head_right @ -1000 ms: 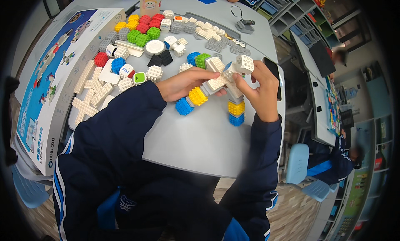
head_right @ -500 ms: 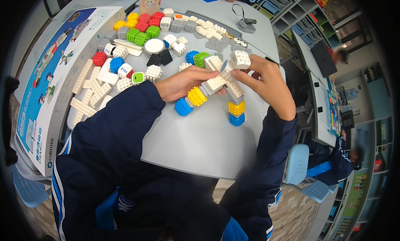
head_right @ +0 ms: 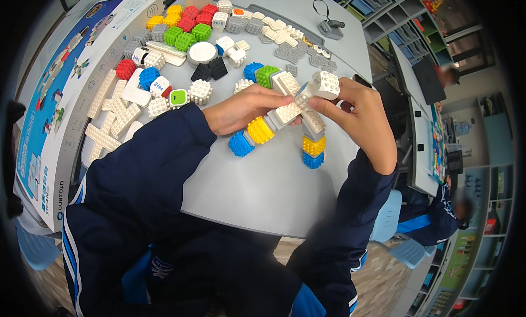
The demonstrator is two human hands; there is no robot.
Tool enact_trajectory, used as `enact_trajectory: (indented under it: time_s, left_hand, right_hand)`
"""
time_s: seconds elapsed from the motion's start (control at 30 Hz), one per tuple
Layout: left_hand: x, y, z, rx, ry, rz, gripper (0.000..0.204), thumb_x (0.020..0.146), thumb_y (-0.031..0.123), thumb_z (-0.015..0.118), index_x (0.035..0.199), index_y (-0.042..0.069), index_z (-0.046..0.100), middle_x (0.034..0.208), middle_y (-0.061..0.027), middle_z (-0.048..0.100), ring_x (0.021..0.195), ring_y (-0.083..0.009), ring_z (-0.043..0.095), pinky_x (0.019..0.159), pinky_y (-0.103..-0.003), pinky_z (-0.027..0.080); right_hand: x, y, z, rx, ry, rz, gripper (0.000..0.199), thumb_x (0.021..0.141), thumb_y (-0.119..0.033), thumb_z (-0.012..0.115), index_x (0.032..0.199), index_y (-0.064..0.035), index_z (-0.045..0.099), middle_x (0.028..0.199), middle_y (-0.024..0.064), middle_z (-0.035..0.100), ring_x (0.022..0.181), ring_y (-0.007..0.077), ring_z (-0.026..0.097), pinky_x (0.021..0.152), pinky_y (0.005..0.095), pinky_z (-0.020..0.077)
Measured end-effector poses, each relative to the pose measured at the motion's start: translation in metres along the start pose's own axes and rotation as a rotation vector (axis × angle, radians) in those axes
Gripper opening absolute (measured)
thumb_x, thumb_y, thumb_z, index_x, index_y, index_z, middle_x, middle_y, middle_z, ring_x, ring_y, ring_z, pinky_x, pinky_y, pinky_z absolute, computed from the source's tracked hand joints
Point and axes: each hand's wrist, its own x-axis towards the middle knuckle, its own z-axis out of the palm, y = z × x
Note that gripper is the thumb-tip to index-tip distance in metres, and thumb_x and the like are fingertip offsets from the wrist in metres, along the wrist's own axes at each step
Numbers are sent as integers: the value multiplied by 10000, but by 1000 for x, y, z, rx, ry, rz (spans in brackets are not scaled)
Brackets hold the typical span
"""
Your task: The person assembles a structure using colorful interlocking plastic blocks. They pick up individual blocks from the table, connect them to form a base and vertical supports, and then add a long horizontal segment. The person repeatedly adjusts and reorients the assembly while building.
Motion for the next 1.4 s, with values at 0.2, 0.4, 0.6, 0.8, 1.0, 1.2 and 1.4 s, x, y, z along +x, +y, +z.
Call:
enact_trajectory:
  time_s: [0.2, 0.4, 0.6, 0.8, 1.0, 1.2, 1.4]
  left_hand:
    - [1, -1, 0, 8, 11, 12, 450, 1010, 307, 564, 1296, -40, 582, 1197, -112, 663, 1122, -144, 611, 994, -291, 458]
    - [0, -1, 1, -14, 10, 7, 446, 1010, 295, 563, 1301, -42, 577, 1213, -116, 654, 1126, -149, 609, 999, -299, 456]
    - [0, -1, 2, -41, 0, 12, 445, 1005, 291, 573, 1301, -41, 577, 1215, -121, 649, 1123, -150, 611, 997, -302, 457]
    - [0, 0, 1, -42, -7, 13, 442, 1003, 283, 579, 1296, -48, 577, 1218, -123, 646, 1113, -158, 617, 995, -302, 459]
    - [0, -2, 1, -43, 0, 32, 448, 1002, 284, 580, 1291, -59, 576, 1213, -130, 650, 1122, -166, 622, 1010, -303, 456]
    - [1, -5, 0, -17, -10, 13, 452, 1002, 289, 581, 1285, -64, 582, 1229, -133, 644, 1133, -168, 620, 1018, -301, 453]
    - [3, -6, 0, 17, 10, 18, 437, 1000, 294, 585, 1257, -58, 600, 1209, -123, 650, 1106, -156, 626, 997, -294, 459]
  right_hand:
    - [-1, 2, 5, -5, 69, -56, 252, 810, -241, 791, 934, -25, 756, 738, 73, 637, 550, 139, 472, 494, 299, 355]
    - [-1, -5, -2, -99, -54, 25, 277, 845, -174, 754, 993, 53, 698, 894, 84, 661, 720, 132, 574, 635, 269, 443]
    - [-1, -3, -1, -27, 4, -14, 264, 778, -229, 792, 918, -10, 747, 743, 66, 619, 537, 138, 425, 487, 291, 341]
    - [0, 1, 0, 2, -7, -16, 273, 750, -213, 779, 927, -10, 739, 779, 57, 630, 543, 134, 431, 488, 277, 340]
    - [1, -1, 3, -23, 9, -6, 291, 757, -221, 775, 953, -11, 735, 789, 59, 632, 545, 137, 441, 494, 271, 348]
    - [-1, -2, 3, -34, 13, 18, 286, 766, -224, 780, 943, -5, 732, 787, 61, 622, 538, 139, 420, 492, 277, 342]
    - [-3, 0, 0, -7, -33, 10, 277, 753, -198, 784, 944, -5, 728, 779, 48, 609, 544, 121, 397, 495, 276, 327]
